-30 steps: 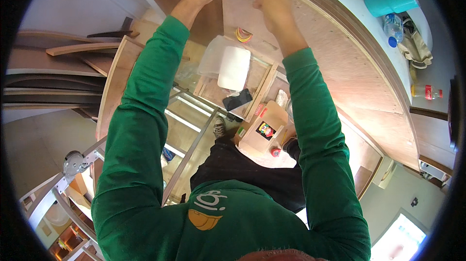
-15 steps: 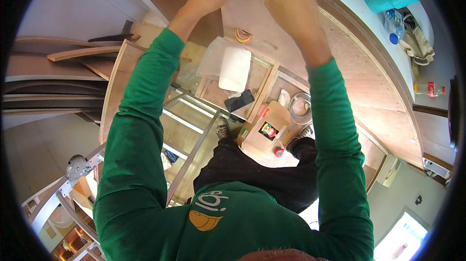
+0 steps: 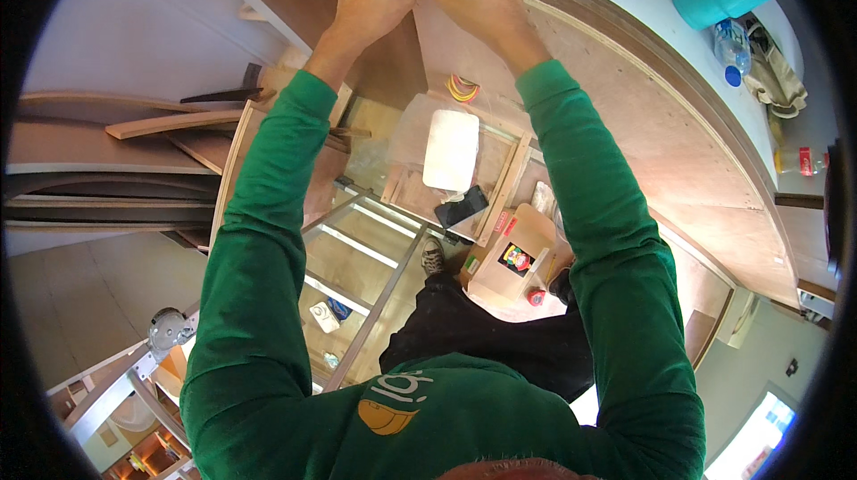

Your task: The person installs a wooden cabinet door by measuring the frame, marking positions, and securing the door with screws. They use a tape measure, pencil, and power drill to align and fasten the door to the cabinet structure.

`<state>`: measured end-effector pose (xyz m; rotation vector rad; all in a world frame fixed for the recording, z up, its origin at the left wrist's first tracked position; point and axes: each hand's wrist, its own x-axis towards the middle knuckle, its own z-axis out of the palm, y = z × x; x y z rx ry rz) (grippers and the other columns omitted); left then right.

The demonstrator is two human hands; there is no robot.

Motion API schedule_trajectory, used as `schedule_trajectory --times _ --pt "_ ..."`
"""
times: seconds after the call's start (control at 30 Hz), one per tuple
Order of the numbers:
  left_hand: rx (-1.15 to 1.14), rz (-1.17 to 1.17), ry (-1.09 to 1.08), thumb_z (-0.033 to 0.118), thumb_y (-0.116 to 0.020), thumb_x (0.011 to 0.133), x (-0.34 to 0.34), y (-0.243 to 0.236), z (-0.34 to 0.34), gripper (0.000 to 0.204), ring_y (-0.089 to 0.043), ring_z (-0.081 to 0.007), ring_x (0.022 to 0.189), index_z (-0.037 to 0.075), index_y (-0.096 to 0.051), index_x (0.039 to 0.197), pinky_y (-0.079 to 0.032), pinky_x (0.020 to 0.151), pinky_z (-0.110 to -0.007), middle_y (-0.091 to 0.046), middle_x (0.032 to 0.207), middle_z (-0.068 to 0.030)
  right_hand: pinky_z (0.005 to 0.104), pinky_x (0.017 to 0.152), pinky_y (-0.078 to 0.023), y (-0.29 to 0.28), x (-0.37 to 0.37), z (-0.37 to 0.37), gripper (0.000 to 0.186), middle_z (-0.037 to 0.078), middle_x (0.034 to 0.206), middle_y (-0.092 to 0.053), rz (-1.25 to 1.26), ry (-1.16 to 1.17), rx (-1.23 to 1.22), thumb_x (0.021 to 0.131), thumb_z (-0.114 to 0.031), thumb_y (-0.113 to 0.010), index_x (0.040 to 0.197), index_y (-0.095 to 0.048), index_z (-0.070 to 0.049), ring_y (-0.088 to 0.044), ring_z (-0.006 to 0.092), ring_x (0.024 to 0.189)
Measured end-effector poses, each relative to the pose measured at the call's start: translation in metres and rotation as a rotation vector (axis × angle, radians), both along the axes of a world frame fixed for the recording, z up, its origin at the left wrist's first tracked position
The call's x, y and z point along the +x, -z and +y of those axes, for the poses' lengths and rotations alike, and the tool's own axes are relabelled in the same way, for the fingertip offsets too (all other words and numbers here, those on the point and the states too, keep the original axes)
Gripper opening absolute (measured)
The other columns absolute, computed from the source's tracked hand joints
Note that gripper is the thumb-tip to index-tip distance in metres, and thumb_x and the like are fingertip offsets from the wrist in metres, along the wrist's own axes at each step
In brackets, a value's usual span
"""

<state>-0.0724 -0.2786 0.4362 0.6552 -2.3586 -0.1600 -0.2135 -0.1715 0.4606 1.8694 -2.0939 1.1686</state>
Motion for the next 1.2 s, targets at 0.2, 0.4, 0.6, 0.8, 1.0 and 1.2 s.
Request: schedule_trajectory --times 0.2,0.4,0.6,0.8,1.0,1.2 --pt "0.032 -0.034 -0.044 0.025 -0.056 0.100 0.000 0.002 0.000 0.020 -0.068 -0.0427 0.095 0.007 -0.059 0.107 -0.054 0.080 -0.053 -0.069 0.106 -0.0162 0.0575 0.079 -0.054 0.016 0.008 -0.012 0.022 0.025 0.089 -0.071 -0.047 0.059 0.044 0.095 -0.024 -0.058 0.096 -0.067 -0.004 -0.068 0.0472 0.086" --pt "0.032 -0.054 -0.037 0.026 -0.056 0.101 0.005 0.001 -0.006 0.020 -0.067 -0.0433 0.097 0.008 -0.060 0.109 -0.054 0.081 -0.053 -0.068 0.108 -0.0162 0.0583 0.077 -0.054 0.019 0.010 -0.022 0.021 0.027 0.089 -0.070 -0.039 0.034 -0.021 0.095 -0.021 -0.057 0.096 -0.067 -0.003 -0.068 0.0485 0.084" --pt "-0.016 -0.019 -0.064 0.020 -0.057 0.097 -0.001 -0.015 -0.004 0.017 -0.066 -0.0463 0.088 0.004 -0.055 0.101 -0.053 0.074 -0.056 -0.064 0.098 -0.0227 0.0613 0.069 -0.052 0.006 0.013 -0.029 0.024 0.032 0.080 -0.067 -0.095 0.057 -0.086 0.097 -0.019 -0.055 0.085 -0.064 0.000 -0.066 0.0520 0.077" --pt "0.018 -0.036 -0.052 0.021 -0.056 0.097 0.002 -0.017 -0.011 0.017 -0.066 -0.0468 0.088 0.004 -0.055 0.101 -0.053 0.074 -0.057 -0.065 0.099 -0.0226 0.0609 0.069 -0.052 0.011 0.011 -0.038 0.023 0.033 0.080 -0.066 -0.113 0.027 -0.095 0.096 -0.017 -0.055 0.086 -0.065 0.000 -0.066 0.0529 0.079" --pt "0.084 0.029 0.018 0.021 -0.055 0.098 0.001 -0.006 -0.020 0.016 -0.065 -0.0459 0.091 0.005 -0.056 0.102 -0.053 0.077 -0.055 -0.065 0.099 -0.0225 0.0593 0.069 -0.051 0.019 0.007 -0.041 0.024 0.032 0.082 -0.065 -0.155 0.021 -0.158 0.097 -0.018 -0.055 0.087 -0.065 0.001 -0.065 0.0531 0.081" --pt "0.152 0.094 0.102 0.019 -0.054 0.100 0.002 0.003 -0.031 0.015 -0.065 -0.0431 0.093 0.005 -0.056 0.101 -0.053 0.079 -0.050 -0.065 0.096 -0.0221 0.0578 0.071 -0.051 0.015 0.007 -0.036 0.025 0.031 0.085 -0.066 -0.179 0.025 -0.103 0.098 -0.020 -0.055 0.089 -0.066 0.001 -0.066 0.0520 0.084"
